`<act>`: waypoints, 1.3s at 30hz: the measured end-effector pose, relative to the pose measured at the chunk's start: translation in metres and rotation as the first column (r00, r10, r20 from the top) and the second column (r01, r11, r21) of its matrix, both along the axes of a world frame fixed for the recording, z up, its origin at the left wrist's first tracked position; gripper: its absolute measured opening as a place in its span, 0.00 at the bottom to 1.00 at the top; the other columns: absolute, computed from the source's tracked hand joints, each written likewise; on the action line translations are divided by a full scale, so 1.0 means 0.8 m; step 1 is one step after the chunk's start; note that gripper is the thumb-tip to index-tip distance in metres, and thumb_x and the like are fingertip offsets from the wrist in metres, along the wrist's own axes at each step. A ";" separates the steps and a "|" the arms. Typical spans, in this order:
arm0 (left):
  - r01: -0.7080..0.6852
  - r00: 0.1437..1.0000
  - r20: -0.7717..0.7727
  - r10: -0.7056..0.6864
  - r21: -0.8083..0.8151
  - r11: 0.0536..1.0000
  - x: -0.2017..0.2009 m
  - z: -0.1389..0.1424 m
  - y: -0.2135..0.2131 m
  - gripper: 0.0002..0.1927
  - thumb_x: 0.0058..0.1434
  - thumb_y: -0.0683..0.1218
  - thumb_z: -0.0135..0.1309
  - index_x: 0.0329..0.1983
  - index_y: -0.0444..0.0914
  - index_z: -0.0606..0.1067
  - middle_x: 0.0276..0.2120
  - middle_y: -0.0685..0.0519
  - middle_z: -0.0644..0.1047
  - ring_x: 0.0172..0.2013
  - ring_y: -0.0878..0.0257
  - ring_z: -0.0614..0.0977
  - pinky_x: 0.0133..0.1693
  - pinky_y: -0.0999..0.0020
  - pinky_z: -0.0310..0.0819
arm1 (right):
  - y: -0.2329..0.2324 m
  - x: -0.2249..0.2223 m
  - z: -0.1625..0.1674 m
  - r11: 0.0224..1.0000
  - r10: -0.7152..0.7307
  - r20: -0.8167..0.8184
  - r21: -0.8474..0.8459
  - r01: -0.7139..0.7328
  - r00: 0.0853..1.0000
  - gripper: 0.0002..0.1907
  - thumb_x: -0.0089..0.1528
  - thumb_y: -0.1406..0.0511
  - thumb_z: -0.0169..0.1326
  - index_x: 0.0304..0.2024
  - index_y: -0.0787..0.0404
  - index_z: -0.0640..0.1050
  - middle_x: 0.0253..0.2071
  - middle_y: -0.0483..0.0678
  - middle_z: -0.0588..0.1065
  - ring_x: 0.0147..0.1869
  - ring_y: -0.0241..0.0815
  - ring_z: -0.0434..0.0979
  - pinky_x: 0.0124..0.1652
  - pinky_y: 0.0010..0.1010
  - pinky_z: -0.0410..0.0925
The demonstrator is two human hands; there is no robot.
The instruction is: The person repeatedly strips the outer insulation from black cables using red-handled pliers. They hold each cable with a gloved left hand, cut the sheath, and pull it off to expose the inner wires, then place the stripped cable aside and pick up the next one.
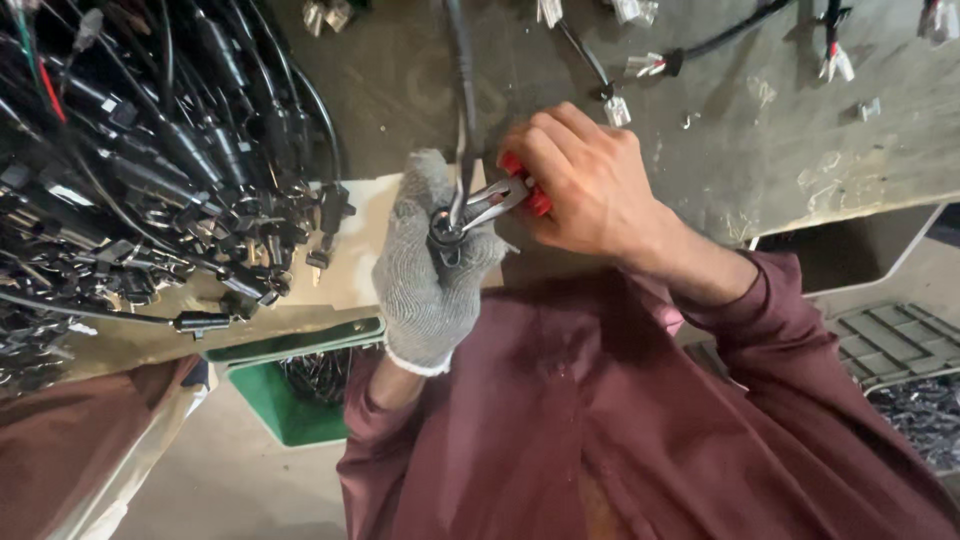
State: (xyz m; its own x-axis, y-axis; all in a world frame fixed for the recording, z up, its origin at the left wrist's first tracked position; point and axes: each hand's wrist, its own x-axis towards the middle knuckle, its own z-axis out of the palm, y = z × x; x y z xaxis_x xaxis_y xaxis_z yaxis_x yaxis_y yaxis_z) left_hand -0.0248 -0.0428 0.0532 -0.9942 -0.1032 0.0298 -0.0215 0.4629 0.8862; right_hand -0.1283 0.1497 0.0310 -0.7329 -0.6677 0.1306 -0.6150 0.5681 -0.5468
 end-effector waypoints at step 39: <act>0.237 0.893 0.191 -0.407 0.568 0.788 -0.014 0.040 -0.018 0.36 0.71 0.45 0.60 0.78 0.34 0.59 0.46 0.51 0.79 0.40 0.68 0.80 0.45 0.74 0.81 | -0.006 -0.003 -0.043 0.914 0.150 0.017 -0.384 -0.132 0.989 0.19 0.47 0.67 0.65 0.36 0.63 0.71 0.37 0.51 0.74 0.42 0.53 0.77 0.47 0.52 0.67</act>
